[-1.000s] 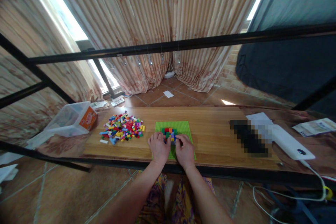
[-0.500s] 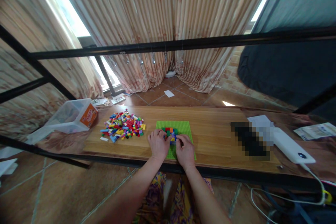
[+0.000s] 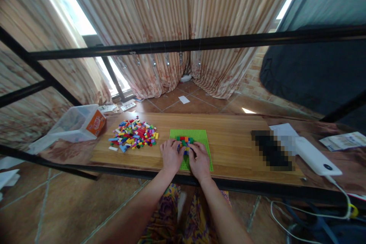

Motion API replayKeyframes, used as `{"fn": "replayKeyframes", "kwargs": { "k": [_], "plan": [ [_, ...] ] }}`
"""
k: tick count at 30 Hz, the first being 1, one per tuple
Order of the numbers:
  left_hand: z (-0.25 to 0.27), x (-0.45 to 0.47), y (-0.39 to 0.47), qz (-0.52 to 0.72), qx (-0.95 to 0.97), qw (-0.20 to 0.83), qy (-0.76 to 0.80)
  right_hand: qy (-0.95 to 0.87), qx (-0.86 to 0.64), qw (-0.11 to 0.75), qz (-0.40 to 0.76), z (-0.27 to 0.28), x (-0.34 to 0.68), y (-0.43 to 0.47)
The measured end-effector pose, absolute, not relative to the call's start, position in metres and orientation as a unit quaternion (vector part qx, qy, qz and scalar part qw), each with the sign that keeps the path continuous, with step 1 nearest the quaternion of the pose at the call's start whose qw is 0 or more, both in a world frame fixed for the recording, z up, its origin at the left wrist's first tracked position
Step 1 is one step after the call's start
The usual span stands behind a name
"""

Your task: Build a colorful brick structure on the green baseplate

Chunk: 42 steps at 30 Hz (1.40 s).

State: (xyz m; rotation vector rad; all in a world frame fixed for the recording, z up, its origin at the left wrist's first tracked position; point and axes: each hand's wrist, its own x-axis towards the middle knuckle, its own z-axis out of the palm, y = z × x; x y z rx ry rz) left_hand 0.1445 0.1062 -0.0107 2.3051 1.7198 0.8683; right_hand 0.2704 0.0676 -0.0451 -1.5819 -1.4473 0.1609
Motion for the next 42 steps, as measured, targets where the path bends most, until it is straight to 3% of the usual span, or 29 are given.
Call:
{"fn": "replayKeyframes", "kwargs": {
  "k": [7, 42],
  "plan": [
    [-0.012, 0.143, 0.111, 0.286, 0.770, 0.076, 0.565, -0.635, -0.654, 0.411, 0.026, -0.048, 0.267, 0.068],
    [-0.013, 0.137, 0.118, 0.257, 0.826, 0.050, 0.500, -0.652, -0.667, 0.361, -0.002, -0.048, 0.263, 0.066]
  ]
}}
